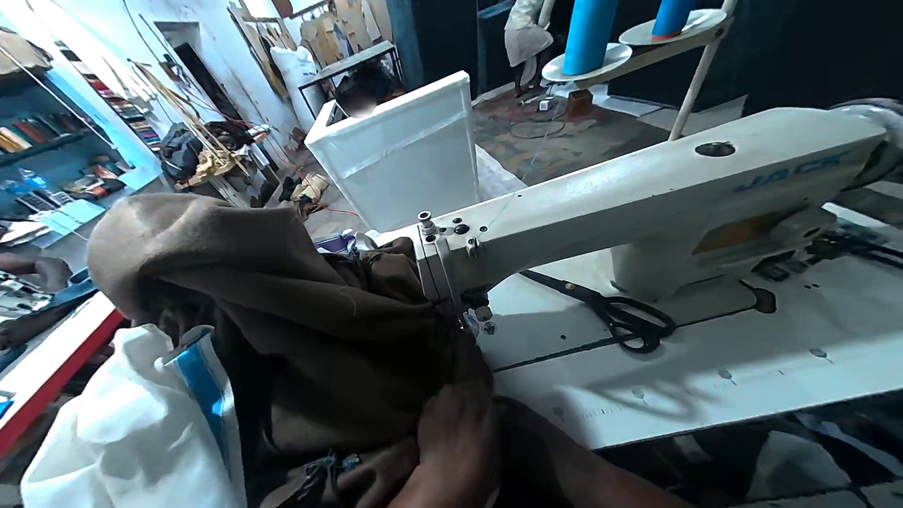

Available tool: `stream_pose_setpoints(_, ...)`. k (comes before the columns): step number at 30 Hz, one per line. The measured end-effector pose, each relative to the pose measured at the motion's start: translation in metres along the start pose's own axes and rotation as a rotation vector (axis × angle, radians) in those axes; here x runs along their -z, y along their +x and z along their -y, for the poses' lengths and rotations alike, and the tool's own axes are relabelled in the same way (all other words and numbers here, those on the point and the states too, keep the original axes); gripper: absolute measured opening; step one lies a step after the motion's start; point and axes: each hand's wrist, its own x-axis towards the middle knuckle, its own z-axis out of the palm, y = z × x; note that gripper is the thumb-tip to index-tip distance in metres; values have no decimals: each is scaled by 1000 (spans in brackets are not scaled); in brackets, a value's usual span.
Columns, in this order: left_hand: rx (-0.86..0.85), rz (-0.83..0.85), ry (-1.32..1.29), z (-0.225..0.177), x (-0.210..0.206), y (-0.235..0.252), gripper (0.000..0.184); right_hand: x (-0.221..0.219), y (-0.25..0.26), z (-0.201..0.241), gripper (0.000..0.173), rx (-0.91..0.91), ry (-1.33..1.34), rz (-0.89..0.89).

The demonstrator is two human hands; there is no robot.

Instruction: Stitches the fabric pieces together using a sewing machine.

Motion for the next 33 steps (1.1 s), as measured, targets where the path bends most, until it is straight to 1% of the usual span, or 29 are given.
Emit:
stream_pose_setpoints(1, 32, 57, -47, 4, 1, -1, 43, -1, -3, 1, 27, 5, 38, -39)
stream_pose_setpoints(2, 54, 91, -68, 7, 1, -1, 43, -8, -6, -1, 23, 39, 13, -124)
stream_pose_setpoints(3, 56, 97, -70, 9, -1, -1, 40, -22, -8, -8, 14, 124, -75, -290)
stream_pose_setpoints(4, 58, 106, -59, 9, -4, -1, 37, -31, -8, -13, 9, 182, -136, -398)
stream_pose_setpoints(5, 57, 111, -44, 9, -8, 0, 35, -35, -9, -15, 9, 208, -172, -457)
stream_pose_setpoints(6, 51, 118, -25, 9, -12, 1, 34, -37, -9, -15, 8, 213, -195, -480)
stream_pose_setpoints(8, 43, 168, -3, 10, -18, 3, 38, -39, -11, -12, 8, 190, -232, -459)
stream_pose_setpoints(11, 13, 176, 14, 12, -24, 6, 42, -40, -10, -11, 9, 182, -268, -448)
stream_pose_setpoints(13, 22, 220, 40, 7, -16, 5, 44, -38, -8, -11, 10, 188, -288, -460)
stream_pose_setpoints(14, 45, 283, 38, 1, -5, 4, 46, -37, -7, -11, 11, 196, -303, -471)
stream_pose_setpoints(15, 60, 310, 26, -2, 1, 3, 46, -37, -6, -12, 12, 204, -314, -479)
stream_pose_setpoints(17, 60, 246, -8, 1, -3, 3, 42, -35, -4, -13, 13, 216, -331, -486)
stream_pose_setpoints(20, 21, 70, -1, 6, -22, 8, 38, -33, -1, -16, 11, 196, -353, -468)
stream_pose_setpoints(21, 18, 55, 11, 6, -22, 10, 37, -31, 2, -16, 10, 177, -352, -446)
stream_pose_setpoints(23, -12, -42, 16, 11, -31, 19, 34, -22, 7, -13, 6, 112, -327, -350)
stream_pose_setpoints(24, -24, -61, 1, 13, -31, 23, 34, -18, 10, -13, 5, 81, -316, -307)
stream_pose_setpoints(26, -24, -38, -16, 15, -23, 29, 35, -15, 17, -14, 4, 27, -310, -284)
stream_pose_setpoints(28, -27, -73, -12, 19, -22, 38, 33, -15, 23, -18, 9, -15, -313, -278)
stream_pose_setpoints(29, -1, 21, -29, 17, -10, 39, 37, -17, 27, -22, 9, 0, -345, -337)
stream_pose_setpoints(30, 7, 70, -23, 17, -3, 43, 39, -20, 31, -27, 9, 23, -362, -395)
stream_pose_setpoints(31, 1, 48, -11, 19, -5, 48, 38, -21, 34, -31, 10, 40, -365, -431)
stream_pose_setpoints(32, -17, -37, -2, 24, -15, 55, 34, -22, 36, -34, 10, 47, -356, -451)
stream_pose_setpoints(33, -28, -81, -5, 28, -20, 62, 33, -21, 39, -36, 10, 43, -343, -455)
